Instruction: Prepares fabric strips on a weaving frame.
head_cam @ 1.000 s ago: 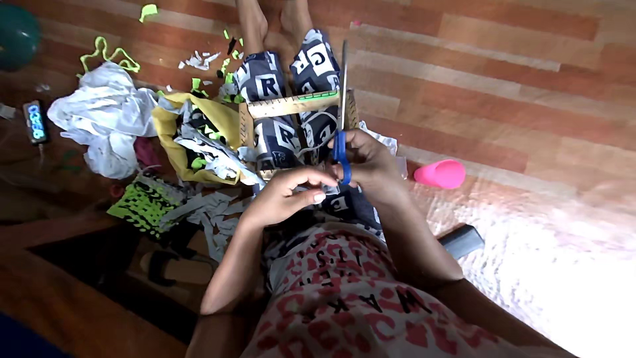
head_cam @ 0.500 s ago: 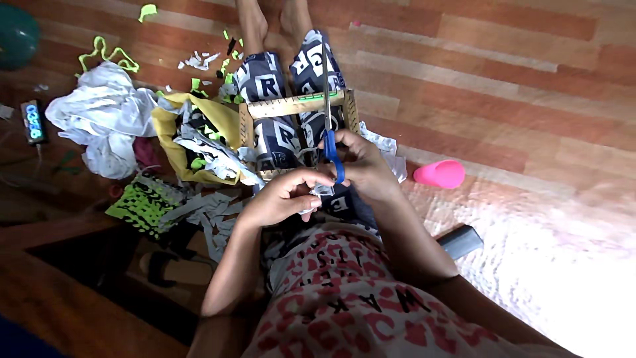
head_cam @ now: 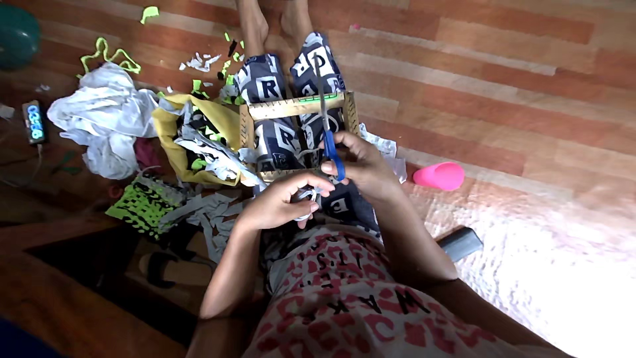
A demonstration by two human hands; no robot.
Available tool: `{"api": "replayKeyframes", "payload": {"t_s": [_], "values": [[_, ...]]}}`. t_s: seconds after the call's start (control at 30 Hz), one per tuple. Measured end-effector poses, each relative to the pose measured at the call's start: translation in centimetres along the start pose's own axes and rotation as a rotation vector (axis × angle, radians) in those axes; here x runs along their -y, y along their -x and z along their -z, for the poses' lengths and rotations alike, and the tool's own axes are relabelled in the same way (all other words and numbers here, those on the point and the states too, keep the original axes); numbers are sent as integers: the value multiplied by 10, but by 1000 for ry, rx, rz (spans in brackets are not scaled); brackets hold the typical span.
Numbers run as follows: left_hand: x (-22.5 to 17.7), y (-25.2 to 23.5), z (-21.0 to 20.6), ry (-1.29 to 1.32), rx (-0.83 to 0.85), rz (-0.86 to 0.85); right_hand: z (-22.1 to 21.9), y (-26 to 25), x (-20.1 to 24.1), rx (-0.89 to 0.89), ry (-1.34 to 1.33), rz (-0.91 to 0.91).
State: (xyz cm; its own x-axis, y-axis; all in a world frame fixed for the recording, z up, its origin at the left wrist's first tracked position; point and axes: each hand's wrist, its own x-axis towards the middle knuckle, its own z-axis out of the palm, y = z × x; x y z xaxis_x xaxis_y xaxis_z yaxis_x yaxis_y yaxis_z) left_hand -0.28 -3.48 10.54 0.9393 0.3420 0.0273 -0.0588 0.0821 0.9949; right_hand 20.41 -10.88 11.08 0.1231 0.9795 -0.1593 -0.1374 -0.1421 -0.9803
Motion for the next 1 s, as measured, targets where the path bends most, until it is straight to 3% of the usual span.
{"api": "replayKeyframes", "payload": {"t_s": [0.13,0.27,0.43,0.73,1.0], "values": [[-1,5,2,77,-124,-25,22,7,-16,9,-51,91],[-6,9,6,74,-269,-51,53,29,-33,242,-15,130],[-9,11,10,83,-375,-98,70,45,-47,549,107,44],[-7,6,2,99,-289,-48,52,36,-49,652,88,20],[4,4,-1,399,-230,-50,57,36,-53,707,23,62]]}}
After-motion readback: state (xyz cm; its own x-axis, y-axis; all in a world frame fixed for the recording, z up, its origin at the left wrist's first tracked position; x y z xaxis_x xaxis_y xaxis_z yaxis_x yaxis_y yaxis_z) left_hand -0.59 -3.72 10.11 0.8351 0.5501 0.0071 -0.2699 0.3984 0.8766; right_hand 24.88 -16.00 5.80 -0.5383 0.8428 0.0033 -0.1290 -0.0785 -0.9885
